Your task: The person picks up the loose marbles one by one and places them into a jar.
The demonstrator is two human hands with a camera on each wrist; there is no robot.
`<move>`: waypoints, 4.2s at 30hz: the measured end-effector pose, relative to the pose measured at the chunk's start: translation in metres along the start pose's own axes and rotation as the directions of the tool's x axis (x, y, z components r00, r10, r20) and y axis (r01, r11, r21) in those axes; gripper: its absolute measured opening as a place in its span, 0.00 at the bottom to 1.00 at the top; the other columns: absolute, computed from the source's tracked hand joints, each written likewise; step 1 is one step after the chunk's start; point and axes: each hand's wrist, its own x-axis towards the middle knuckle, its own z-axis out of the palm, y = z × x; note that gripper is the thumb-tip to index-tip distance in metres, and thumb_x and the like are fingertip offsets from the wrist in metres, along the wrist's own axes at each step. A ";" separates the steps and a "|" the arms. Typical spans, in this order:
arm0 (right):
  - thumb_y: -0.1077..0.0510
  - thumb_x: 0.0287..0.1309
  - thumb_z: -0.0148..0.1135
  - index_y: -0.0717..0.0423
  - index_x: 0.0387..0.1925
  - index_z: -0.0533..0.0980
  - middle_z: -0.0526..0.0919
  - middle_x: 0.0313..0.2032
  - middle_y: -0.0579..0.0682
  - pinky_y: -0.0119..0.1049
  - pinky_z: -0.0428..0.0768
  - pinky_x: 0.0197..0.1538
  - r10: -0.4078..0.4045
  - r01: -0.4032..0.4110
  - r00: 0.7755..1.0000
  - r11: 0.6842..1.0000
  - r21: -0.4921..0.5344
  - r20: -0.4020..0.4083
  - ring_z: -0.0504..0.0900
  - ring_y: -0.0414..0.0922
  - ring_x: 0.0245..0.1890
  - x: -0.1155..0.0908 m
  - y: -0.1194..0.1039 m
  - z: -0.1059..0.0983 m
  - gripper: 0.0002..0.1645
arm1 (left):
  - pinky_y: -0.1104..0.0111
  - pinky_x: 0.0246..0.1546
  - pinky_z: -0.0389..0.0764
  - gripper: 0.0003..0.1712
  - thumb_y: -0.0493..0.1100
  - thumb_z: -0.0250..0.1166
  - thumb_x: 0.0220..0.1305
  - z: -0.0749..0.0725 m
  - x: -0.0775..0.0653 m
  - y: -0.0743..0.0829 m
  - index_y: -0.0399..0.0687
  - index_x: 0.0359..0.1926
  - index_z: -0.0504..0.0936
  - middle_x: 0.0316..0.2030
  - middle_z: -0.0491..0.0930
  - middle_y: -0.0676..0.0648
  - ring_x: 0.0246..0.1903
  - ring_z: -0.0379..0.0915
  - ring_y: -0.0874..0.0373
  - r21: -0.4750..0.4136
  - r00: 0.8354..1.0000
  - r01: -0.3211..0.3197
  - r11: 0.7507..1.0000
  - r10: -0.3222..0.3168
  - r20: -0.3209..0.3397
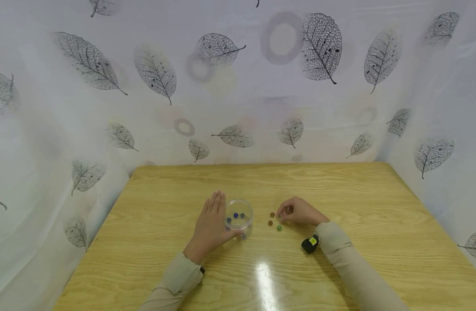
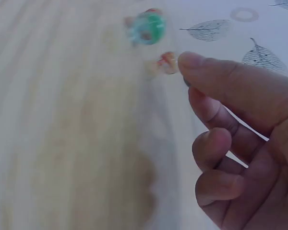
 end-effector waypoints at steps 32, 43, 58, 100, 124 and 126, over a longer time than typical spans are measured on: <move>0.59 0.53 0.67 0.55 0.39 0.82 0.81 0.27 0.48 0.30 0.79 0.30 -0.139 0.156 0.974 0.984 0.085 -0.182 0.76 0.36 0.25 -0.012 -0.090 -0.022 0.10 | 0.53 0.72 0.52 0.67 0.76 0.61 0.45 -0.001 0.000 -0.001 0.30 0.70 0.51 0.71 0.52 0.34 0.72 0.46 0.43 0.006 1.000 -0.005 1.000 0.005 -0.009; 0.58 0.53 0.67 0.57 0.40 0.82 0.81 0.26 0.48 0.37 0.81 0.25 -0.160 0.178 0.977 0.976 0.124 -0.139 0.77 0.39 0.22 0.008 -0.102 -0.001 0.12 | 0.54 0.72 0.50 0.68 0.76 0.61 0.44 0.003 0.001 -0.002 0.30 0.70 0.49 0.71 0.50 0.34 0.72 0.44 0.43 0.002 1.000 0.006 1.000 -0.006 0.008; 0.65 0.53 0.65 0.64 0.40 0.81 0.81 0.26 0.53 0.26 0.77 0.31 -0.147 0.159 0.985 0.977 0.145 -0.093 0.73 0.36 0.24 0.029 -0.093 0.027 0.11 | 0.53 0.72 0.51 0.68 0.75 0.62 0.44 0.003 0.001 -0.001 0.29 0.70 0.50 0.71 0.50 0.33 0.72 0.47 0.42 0.012 1.000 -0.011 1.000 0.012 -0.008; 0.62 0.53 0.66 0.67 0.47 0.78 0.79 0.27 0.49 0.29 0.77 0.33 -0.069 0.074 0.997 0.977 0.199 -0.031 0.75 0.37 0.26 0.014 -0.044 -0.002 0.19 | 0.54 0.72 0.52 0.67 0.76 0.61 0.45 0.002 0.000 -0.001 0.30 0.70 0.51 0.71 0.52 0.34 0.72 0.47 0.43 0.006 1.000 0.000 1.000 0.000 -0.009; 0.64 0.49 0.68 0.59 0.42 0.81 0.80 0.25 0.46 0.29 0.77 0.31 0.026 -0.035 0.997 0.992 0.124 0.068 0.76 0.37 0.26 0.019 -0.002 0.004 0.15 | 0.53 0.72 0.51 0.67 0.77 0.60 0.45 0.004 0.000 -0.001 0.30 0.70 0.50 0.71 0.52 0.34 0.72 0.46 0.43 0.009 1.000 -0.007 1.000 0.007 -0.006; 0.64 0.49 0.68 0.59 0.41 0.81 0.80 0.25 0.46 0.28 0.76 0.30 0.024 -0.032 0.997 0.993 0.111 0.068 0.76 0.37 0.25 0.020 -0.003 0.004 0.14 | 0.54 0.72 0.51 0.67 0.77 0.60 0.45 0.004 0.000 -0.001 0.30 0.70 0.50 0.71 0.52 0.34 0.72 0.46 0.44 0.007 1.000 -0.005 1.000 0.005 -0.001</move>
